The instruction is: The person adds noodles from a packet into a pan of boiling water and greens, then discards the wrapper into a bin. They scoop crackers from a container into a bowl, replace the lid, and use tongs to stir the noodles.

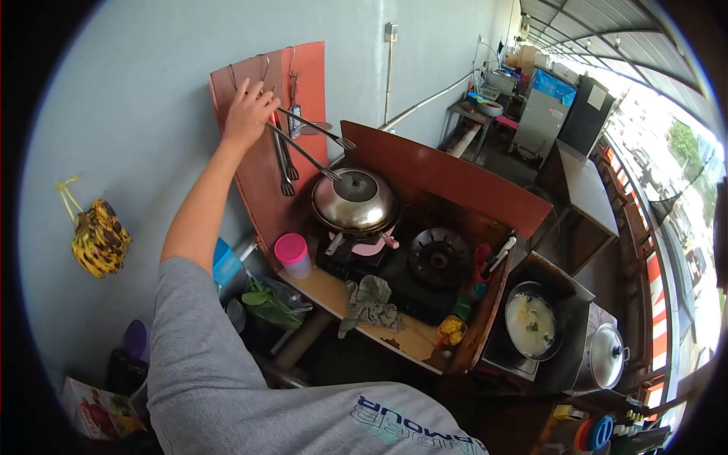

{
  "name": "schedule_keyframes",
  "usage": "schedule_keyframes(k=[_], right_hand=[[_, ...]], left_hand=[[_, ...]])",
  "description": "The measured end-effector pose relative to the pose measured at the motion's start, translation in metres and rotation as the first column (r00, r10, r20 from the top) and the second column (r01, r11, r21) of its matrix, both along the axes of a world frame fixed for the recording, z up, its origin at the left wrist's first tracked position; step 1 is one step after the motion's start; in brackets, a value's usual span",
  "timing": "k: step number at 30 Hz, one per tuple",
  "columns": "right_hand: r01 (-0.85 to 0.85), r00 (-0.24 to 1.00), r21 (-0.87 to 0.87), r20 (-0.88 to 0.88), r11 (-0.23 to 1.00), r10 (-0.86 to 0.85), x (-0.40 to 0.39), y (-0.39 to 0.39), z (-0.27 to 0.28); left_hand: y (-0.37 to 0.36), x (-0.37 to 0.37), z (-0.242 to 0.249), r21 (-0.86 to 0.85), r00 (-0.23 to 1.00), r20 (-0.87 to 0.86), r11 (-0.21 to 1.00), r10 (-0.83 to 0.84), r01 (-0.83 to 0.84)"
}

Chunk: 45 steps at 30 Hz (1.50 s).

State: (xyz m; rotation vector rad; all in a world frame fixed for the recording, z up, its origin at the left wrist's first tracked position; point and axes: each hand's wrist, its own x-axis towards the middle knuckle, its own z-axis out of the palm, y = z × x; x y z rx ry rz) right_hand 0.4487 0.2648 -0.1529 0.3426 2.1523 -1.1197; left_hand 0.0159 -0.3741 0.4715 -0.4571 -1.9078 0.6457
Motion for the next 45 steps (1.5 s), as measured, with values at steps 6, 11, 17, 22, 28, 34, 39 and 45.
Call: schedule_keyframes(k=[6,11,17,22,28,34,39,45], right_hand=[[0.099,0.995,-0.027,-0.008,0.995,-0.099,0.007,-0.014,-0.003],[0.168,0.985,-0.034,-0.018,0.985,-0.169,0.015,-0.012,-0.001],[0.219,0.975,-0.054,-0.030,0.974,-0.221,0.015,-0.019,0.001],[0.233,0.972,-0.044,-0.022,0.972,-0.234,0.023,-0.010,0.014],[0.147,0.984,0.052,0.096,0.988,-0.151,0.071,0.046,0.053],[0.073,0.978,0.103,0.186,0.992,-0.091,0.082,0.073,0.081],[0.061,0.978,0.124,0.189,0.990,-0.084,0.052,0.065,0.091],[0.050,0.981,0.144,0.180,0.988,-0.076,0.020,0.055,0.099]], left_hand=[[-0.039,-0.017,0.020,-0.086,1.000,-0.004,0.996,-0.002,0.002],[-0.055,-0.027,0.006,-0.093,0.999,0.048,0.995,-0.014,0.019],[-0.068,-0.026,-0.019,-0.099,0.988,0.151,0.995,0.037,-0.022],[-0.069,-0.023,-0.022,-0.127,0.984,0.162,0.990,0.079,-0.058],[-0.047,0.030,-0.047,-0.099,0.989,0.110,0.991,0.100,-0.089],[-0.004,0.154,-0.232,0.759,0.963,-0.017,0.623,-0.269,0.187],[-0.034,0.259,-0.494,0.633,0.629,0.768,-0.005,-0.120,-0.774],[-0.120,0.295,-0.553,0.701,0.577,0.710,-0.480,0.403,-0.528]])
